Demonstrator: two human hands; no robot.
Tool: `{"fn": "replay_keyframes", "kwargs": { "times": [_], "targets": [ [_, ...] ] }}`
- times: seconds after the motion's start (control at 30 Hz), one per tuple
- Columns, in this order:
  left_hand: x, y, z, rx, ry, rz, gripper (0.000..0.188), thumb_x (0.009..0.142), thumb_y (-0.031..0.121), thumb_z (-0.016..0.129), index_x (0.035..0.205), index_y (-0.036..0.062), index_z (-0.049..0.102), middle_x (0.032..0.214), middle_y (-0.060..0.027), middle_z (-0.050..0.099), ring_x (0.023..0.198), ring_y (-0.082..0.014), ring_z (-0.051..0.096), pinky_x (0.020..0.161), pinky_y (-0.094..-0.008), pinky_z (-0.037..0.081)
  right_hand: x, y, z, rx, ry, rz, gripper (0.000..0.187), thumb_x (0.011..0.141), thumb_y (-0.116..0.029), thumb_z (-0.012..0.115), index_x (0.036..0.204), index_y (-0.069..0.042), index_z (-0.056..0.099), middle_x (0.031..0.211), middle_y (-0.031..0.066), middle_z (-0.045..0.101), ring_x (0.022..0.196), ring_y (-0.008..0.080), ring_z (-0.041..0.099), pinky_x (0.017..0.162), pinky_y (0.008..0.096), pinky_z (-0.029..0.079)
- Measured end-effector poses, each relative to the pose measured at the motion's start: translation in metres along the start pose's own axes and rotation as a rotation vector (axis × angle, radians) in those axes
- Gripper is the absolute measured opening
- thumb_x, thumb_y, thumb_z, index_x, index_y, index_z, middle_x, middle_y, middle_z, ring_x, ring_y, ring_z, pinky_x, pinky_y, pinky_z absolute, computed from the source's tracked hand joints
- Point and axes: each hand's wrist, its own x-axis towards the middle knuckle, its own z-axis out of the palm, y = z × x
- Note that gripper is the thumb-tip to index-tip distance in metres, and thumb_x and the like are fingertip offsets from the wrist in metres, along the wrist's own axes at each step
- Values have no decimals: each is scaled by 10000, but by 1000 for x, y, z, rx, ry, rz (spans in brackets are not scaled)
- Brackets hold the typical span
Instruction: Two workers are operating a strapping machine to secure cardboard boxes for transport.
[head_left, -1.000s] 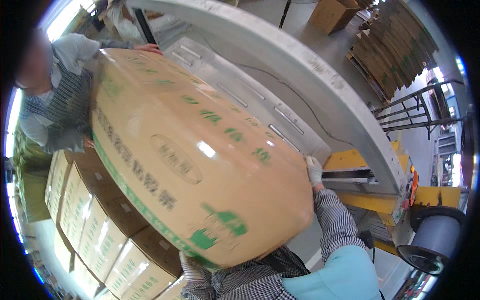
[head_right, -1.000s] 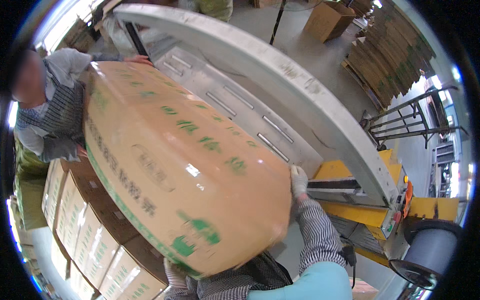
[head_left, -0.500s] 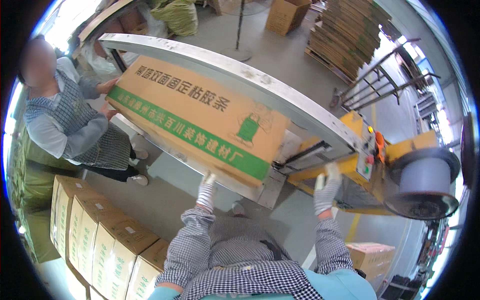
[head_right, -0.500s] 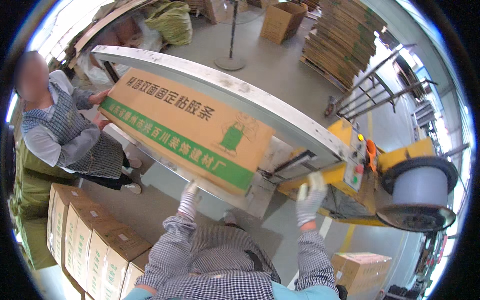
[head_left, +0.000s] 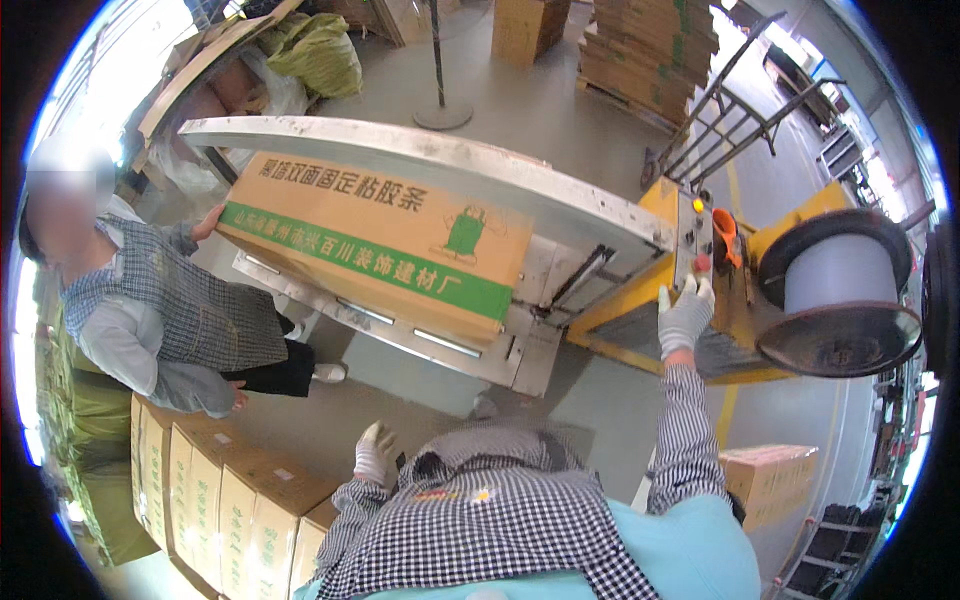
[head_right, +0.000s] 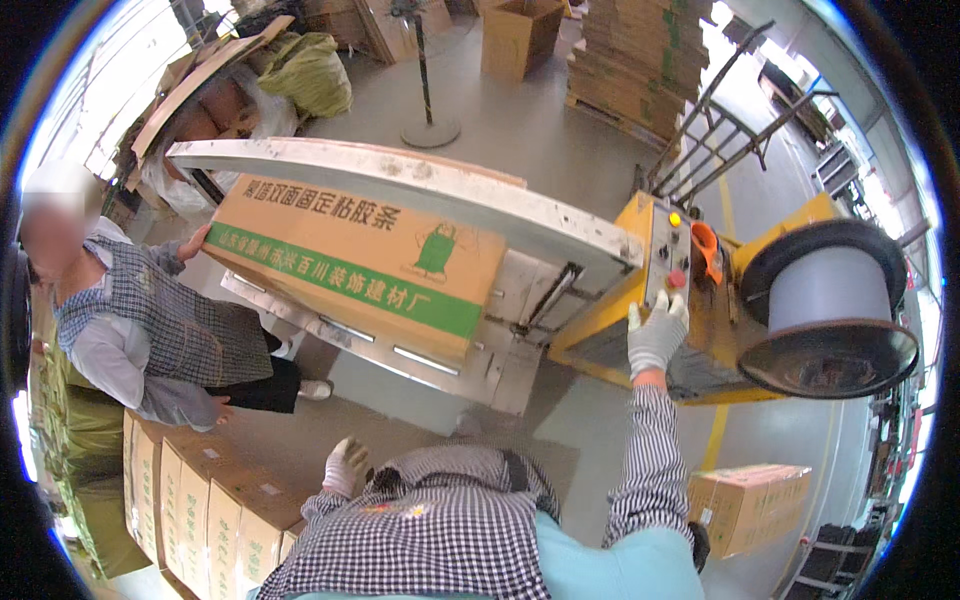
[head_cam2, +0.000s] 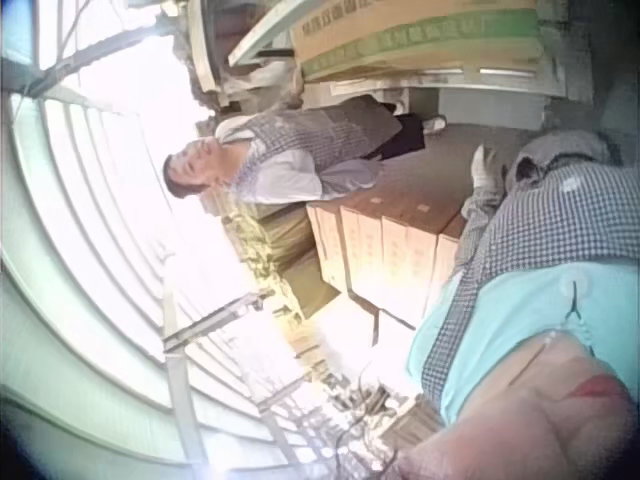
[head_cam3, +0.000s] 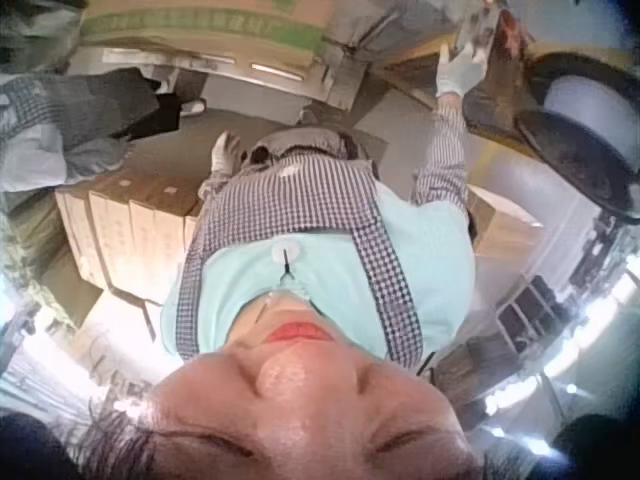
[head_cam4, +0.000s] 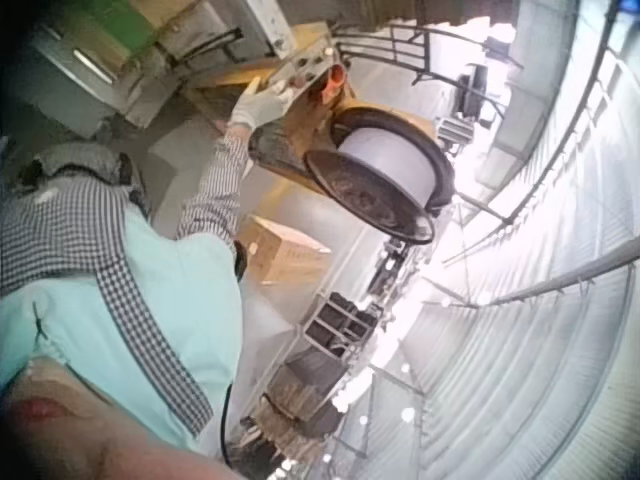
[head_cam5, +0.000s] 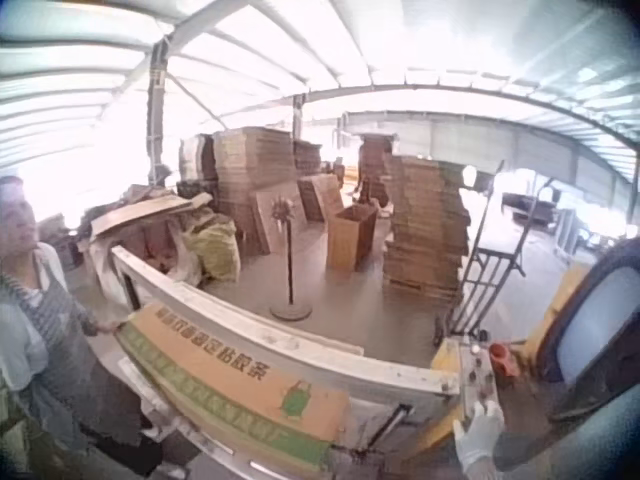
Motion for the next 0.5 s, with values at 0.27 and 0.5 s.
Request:
{"fn": "replay_keyframes", "kwargs": {
  "times": [0.27, 0.5],
  "targets": [
    [-31, 44, 91, -105, -12, 272, 472, 939, 341, 567, 1288, 23, 544, 1266, -137, 557, 1082, -282, 580, 945, -394, 467, -19, -27, 23, 45, 116, 127, 651, 766, -245, 734, 1341, -57, 492, 1405, 196, 428, 1313, 381, 381, 1103, 500, 288],
    [-32, 49, 113, 30, 33, 260, 317, 978, 172, 514, 1217, -23, 584, 1199, -141, 627, 1073, -269, 616, 944, -370, 491, -30, 18, 66, -134, 439, 108, 589, 788, -237, 732, 1321, -91, 530, 1360, 190, 494, 1258, 361, 454, 1037, 497, 358]
  ]
}}
